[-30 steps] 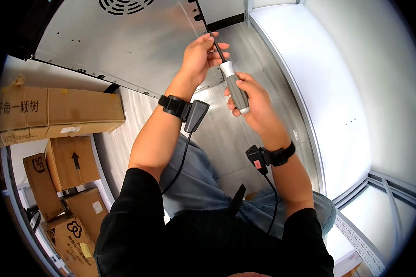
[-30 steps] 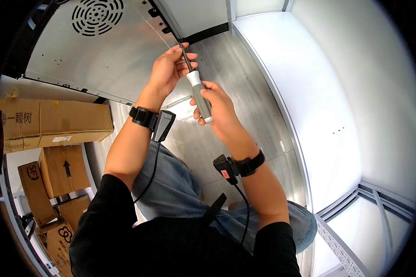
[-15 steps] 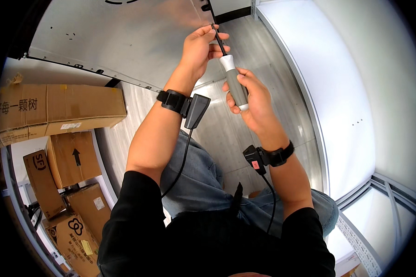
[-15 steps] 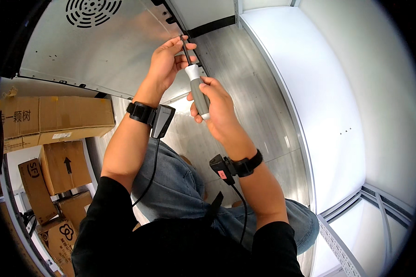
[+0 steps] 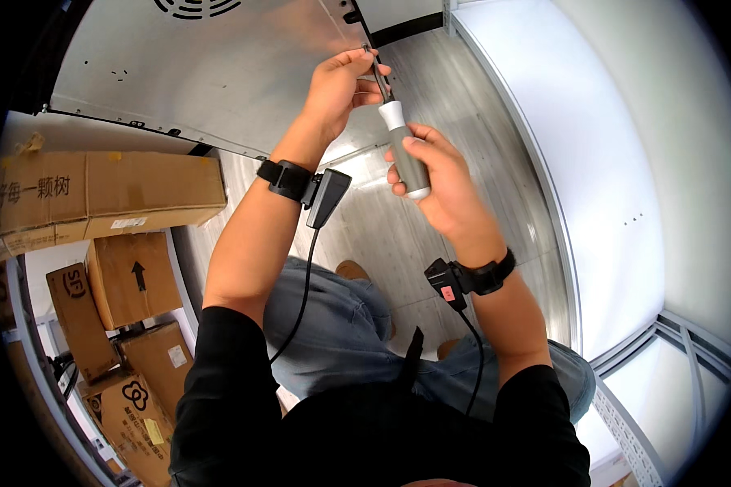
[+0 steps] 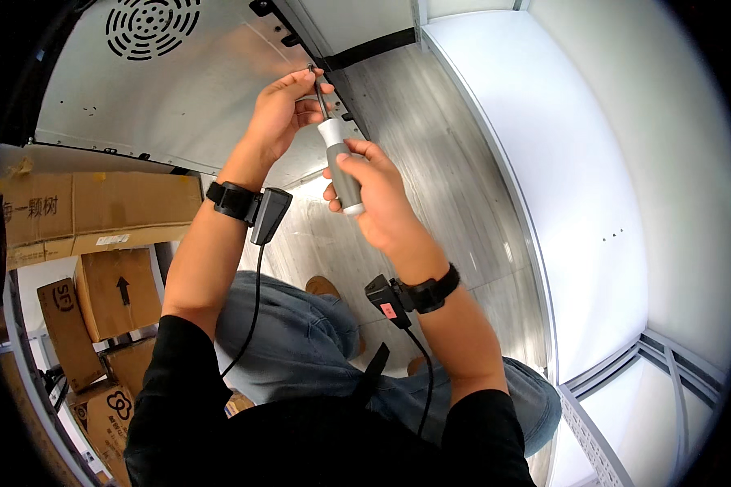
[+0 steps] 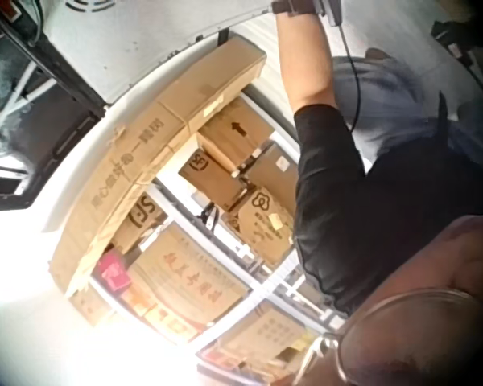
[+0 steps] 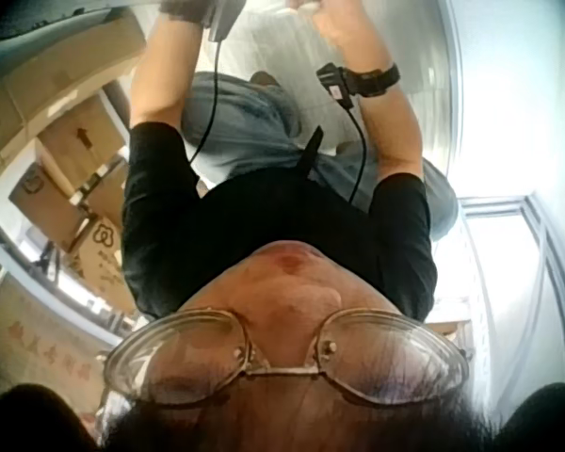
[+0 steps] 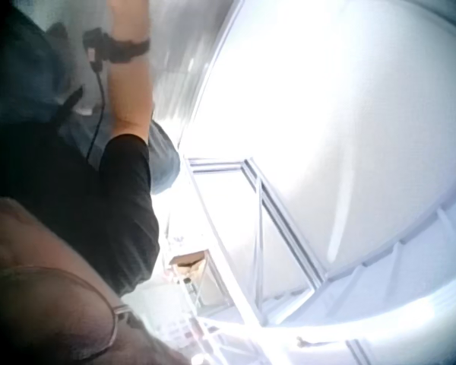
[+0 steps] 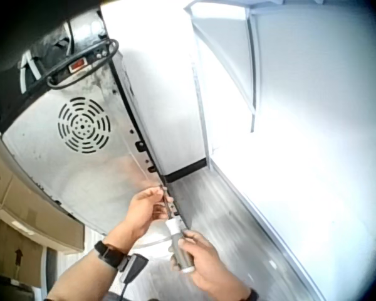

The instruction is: The person uses a screwdriver to fasten screws into the back panel of a white appliance. They repeatedly insert screws into pre-drilled holes and tighten them to secure the panel.

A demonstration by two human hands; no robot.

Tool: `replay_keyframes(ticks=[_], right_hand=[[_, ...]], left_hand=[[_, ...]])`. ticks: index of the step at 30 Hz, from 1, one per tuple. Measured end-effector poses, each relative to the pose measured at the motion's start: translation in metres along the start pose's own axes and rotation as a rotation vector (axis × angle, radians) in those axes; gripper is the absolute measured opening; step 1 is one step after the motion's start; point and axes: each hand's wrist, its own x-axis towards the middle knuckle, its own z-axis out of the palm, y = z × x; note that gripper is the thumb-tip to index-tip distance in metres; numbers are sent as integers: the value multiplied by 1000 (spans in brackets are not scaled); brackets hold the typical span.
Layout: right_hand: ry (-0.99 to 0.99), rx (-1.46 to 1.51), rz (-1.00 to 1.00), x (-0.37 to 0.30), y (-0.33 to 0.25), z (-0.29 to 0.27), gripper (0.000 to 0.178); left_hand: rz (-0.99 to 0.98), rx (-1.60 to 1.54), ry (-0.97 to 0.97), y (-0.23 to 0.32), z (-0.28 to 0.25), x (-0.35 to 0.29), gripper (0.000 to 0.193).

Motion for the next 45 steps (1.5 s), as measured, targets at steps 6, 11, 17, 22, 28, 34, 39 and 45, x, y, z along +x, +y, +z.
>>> replay_keyframes(ticks=[6,11,17,22,28,34,39,45], right_hand=[[15,-263,-61,5,7,-4,44],[55,-438,-118,9,9,-2,49],[-251,-47,67,6,1,-21,49],[-143,-238,30,3,0,-20,51],[-28,-497,-51,7,11,-22,45],[38,-535,-113,7,17,-20,42],[-149,-231,56,10,12,-33,44],[-169,-132,84,19,25,-51,32]], left_hand=[[40,61,122,-3,13,4,16],[32,29,148,-5,15,7,17],[42,27,120,-3,10,9,17],[69,8,127,-5,17,8,17],[22,112,92,0,17,7,17],[65,266,125,-6,20,14,20],[49,156,119,-5,20,14,16],[29,143,72,-7,19,17,18]])
